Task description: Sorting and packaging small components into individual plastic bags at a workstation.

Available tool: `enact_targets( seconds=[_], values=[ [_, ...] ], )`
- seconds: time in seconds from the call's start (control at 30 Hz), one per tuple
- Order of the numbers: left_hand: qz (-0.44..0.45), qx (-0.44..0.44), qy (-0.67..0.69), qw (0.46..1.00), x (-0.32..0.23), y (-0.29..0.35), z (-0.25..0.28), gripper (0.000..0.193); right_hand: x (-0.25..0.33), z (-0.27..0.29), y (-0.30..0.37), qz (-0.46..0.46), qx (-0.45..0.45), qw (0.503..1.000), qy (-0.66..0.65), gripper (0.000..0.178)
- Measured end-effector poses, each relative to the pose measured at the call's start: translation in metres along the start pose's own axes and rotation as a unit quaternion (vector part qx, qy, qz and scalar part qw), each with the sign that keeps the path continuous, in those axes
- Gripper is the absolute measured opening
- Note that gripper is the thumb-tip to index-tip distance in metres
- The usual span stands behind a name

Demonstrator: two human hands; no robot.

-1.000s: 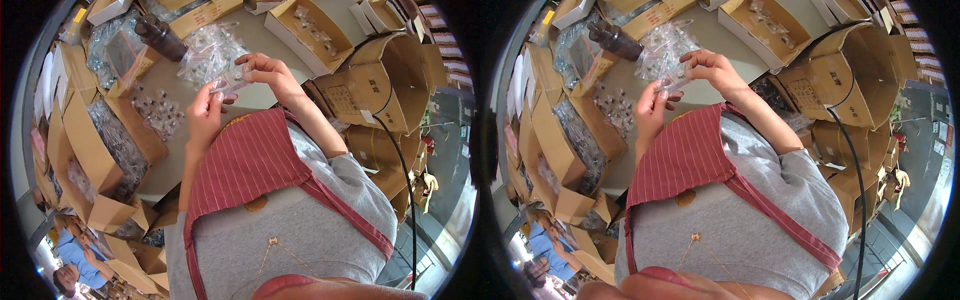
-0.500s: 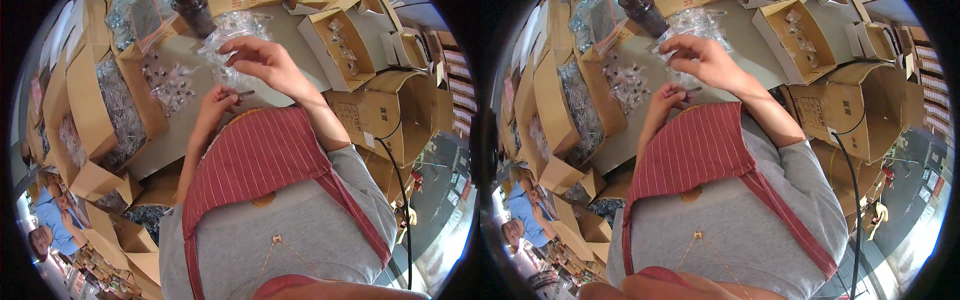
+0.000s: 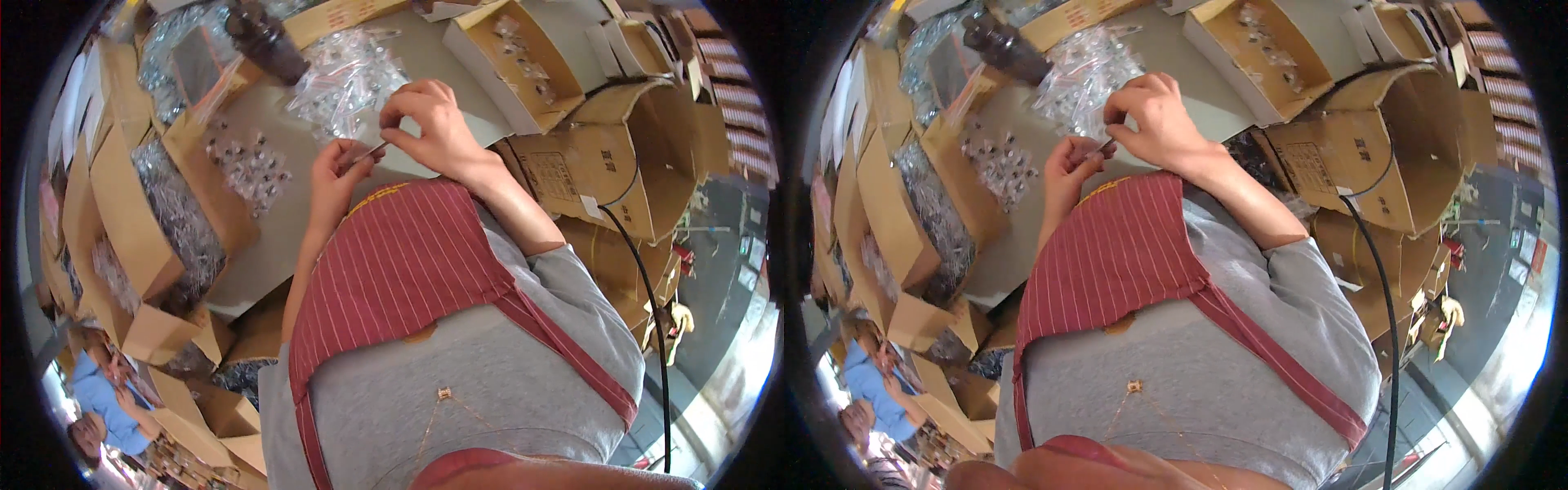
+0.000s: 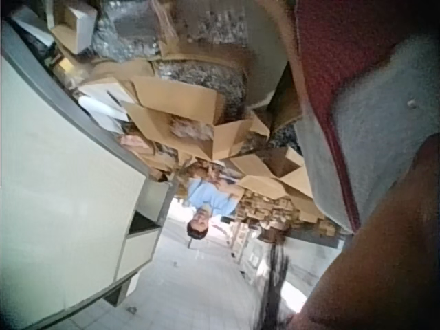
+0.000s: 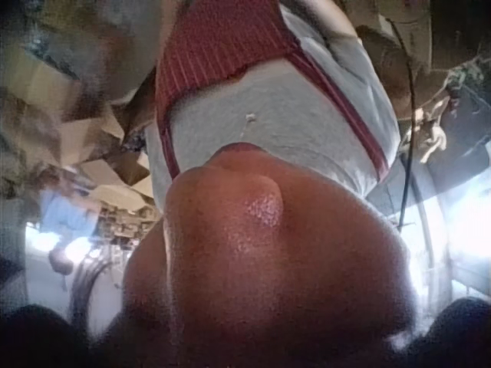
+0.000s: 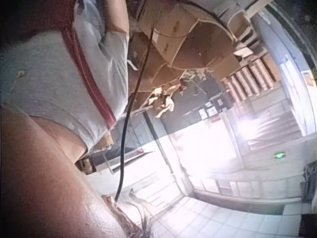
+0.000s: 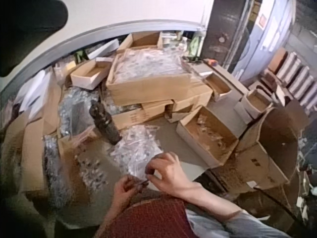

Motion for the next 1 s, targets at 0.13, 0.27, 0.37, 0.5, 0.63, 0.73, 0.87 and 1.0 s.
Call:
enact_targets(
  seconds=[0.13,0.27,0.37,0.5,0.63,0.73,0.87,1.0],
  values=[
    [-0.122,0.039,-0.237,0.963,-0.017,-0.001,-0.014,0.045,0.034,-0.009,0.012,0.126,0.079,0.987,0.055,0.021],
    [-0.103,0.053,-0.23,0.966,-0.026,0.001,-0.027,0.042,0.045,-0.013,0.018,0.223,0.106,0.967,-0.064,0.018],
    [-0.042,0.092,-0.174,0.98,-0.007,-0.003,-0.023,0.026,-0.014,0.025,-0.002,0.104,0.017,0.982,-0.154,0.016],
    [0.005,0.082,-0.151,0.985,0.005,0.002,-0.024,0.021,-0.135,0.122,-0.001,-0.098,-0.177,0.968,0.151,0.023],
    [0.001,0.085,-0.167,0.982,0.013,0.001,-0.018,0.019,-0.273,0.102,0.042,-0.31,0.058,0.894,0.318,0.028],
    [-0.018,0.068,-0.128,0.989,0.02,0.002,-0.012,0.019,-0.268,0.095,0.047,-0.291,0.088,0.91,0.282,0.029],
    [-0.027,0.062,-0.148,0.987,0.015,0.004,-0.012,0.019,-0.244,0.139,0.057,-0.294,-0.076,0.933,0.191,0.028],
    [0.027,0.042,-0.117,0.992,0.009,0.004,-0.014,0.018,-0.201,0.165,0.057,-0.28,-0.154,0.935,0.154,0.027]
  ],
)
Point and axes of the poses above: each hand's wrist, its own y-axis away from the middle knuckle, its own z-axis out of the back of the hand, x = y × z, the point moved 9 cm from there along -y, towards the middle knuckle
